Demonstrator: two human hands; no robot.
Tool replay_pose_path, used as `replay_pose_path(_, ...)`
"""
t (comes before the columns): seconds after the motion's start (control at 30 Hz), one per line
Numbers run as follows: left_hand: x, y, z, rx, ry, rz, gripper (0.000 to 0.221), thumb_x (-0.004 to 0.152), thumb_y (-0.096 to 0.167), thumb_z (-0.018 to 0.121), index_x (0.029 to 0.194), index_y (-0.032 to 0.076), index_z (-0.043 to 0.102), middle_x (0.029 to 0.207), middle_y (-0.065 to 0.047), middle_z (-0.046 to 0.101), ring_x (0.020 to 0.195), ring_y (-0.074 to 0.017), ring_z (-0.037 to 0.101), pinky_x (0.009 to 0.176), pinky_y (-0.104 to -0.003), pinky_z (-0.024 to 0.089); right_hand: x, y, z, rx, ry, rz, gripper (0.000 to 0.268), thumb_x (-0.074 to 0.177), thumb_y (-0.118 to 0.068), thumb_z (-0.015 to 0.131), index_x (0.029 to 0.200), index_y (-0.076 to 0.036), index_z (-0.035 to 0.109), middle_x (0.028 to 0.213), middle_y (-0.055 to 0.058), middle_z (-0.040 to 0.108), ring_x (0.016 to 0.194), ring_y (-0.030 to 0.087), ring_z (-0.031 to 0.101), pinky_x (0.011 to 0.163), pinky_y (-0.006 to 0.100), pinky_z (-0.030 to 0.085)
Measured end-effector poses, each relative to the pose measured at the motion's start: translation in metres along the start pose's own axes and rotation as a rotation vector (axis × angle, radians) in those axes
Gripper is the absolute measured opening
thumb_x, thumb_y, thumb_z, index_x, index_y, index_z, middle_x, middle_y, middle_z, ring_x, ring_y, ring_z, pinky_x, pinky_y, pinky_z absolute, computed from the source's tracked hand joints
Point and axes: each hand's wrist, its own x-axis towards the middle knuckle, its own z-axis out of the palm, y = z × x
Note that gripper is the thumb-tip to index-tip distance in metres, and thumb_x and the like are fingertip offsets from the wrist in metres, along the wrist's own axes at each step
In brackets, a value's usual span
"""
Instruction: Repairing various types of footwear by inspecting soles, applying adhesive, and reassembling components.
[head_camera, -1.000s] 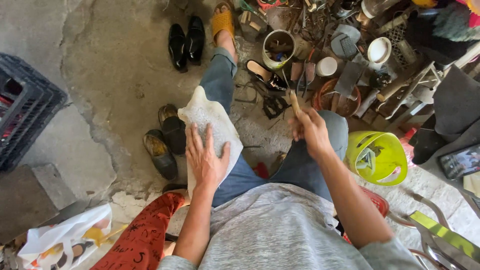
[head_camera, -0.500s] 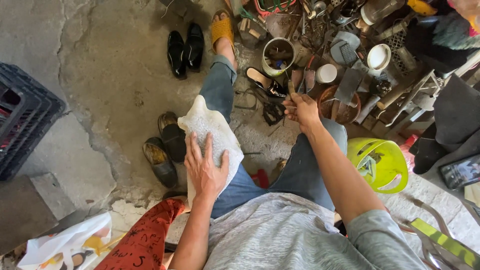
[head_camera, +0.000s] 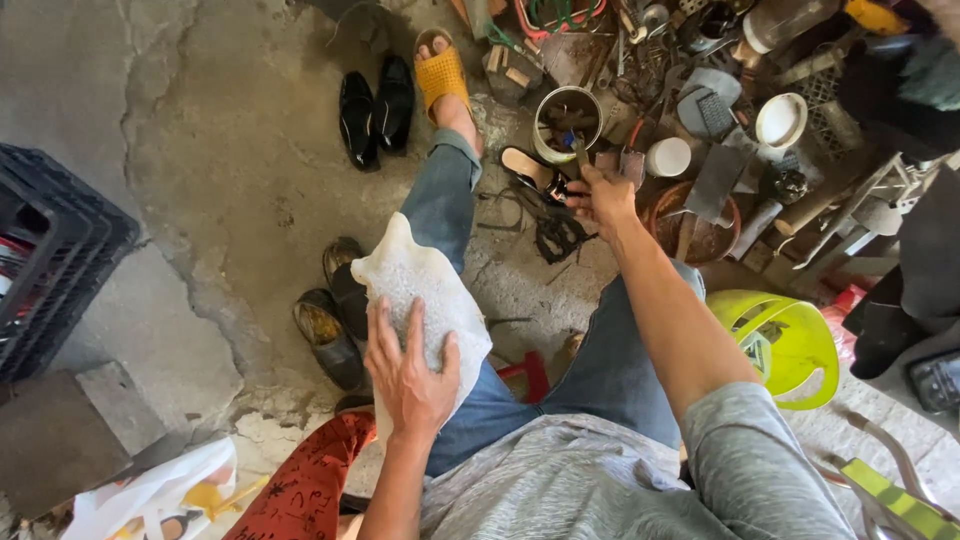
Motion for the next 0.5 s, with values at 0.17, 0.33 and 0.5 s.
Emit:
replay_pose_path(0.17, 0.007, 0.004, -0.003, 0.017, 0.032, 0.011, 0.059, 0.088, 0.042, 0.07, 0.141, 0.017, 0.065, 0.156, -0.023, 0.046, 0.144, -0.0427, 0.044, 0.105, -0.051, 0.042, 0.014, -0.012, 0.011, 0.013, 0.059, 0.013, 0.028, 0.097, -0.03, 0.066, 0.109, -0.005, 0.063, 0.093, 0.013, 0.08, 0.061, 0.02, 0.078, 0.044, 0.028, 0.063)
replay_pose_path(0.33, 0.01, 0.011, -0.014, 0.006, -0.084, -0.039, 0.054, 0.097, 0.041, 0.065, 0.144, 0.015, 0.061, 0.161, -0.019, 0.038, 0.149, -0.0403, 0.04, 0.111, -0.054, 0.043, 0.024, -0.032, 0.019, 0.033, 0.086, 0.107, 0.033, 0.1, -0.026, 0.061, 0.126, -0.004, 0.06, 0.102, 0.01, 0.078, 0.064, 0.019, 0.076, 0.042, 0.026, 0.051)
replay_pose_path(0.5, 0.013, 0.014, -0.018, 0.016, -0.082, -0.05, 0.052, 0.097, 0.041, 0.066, 0.141, 0.015, 0.063, 0.159, -0.019, 0.041, 0.147, -0.0418, 0.042, 0.109, -0.055, 0.044, 0.029, -0.023, 0.025, 0.071, 0.125, 0.062, 0.023, 0.101, -0.021, 0.055, 0.119, -0.008, 0.059, 0.114, 0.006, 0.077, 0.07, 0.02, 0.079, 0.045, 0.027, 0.059)
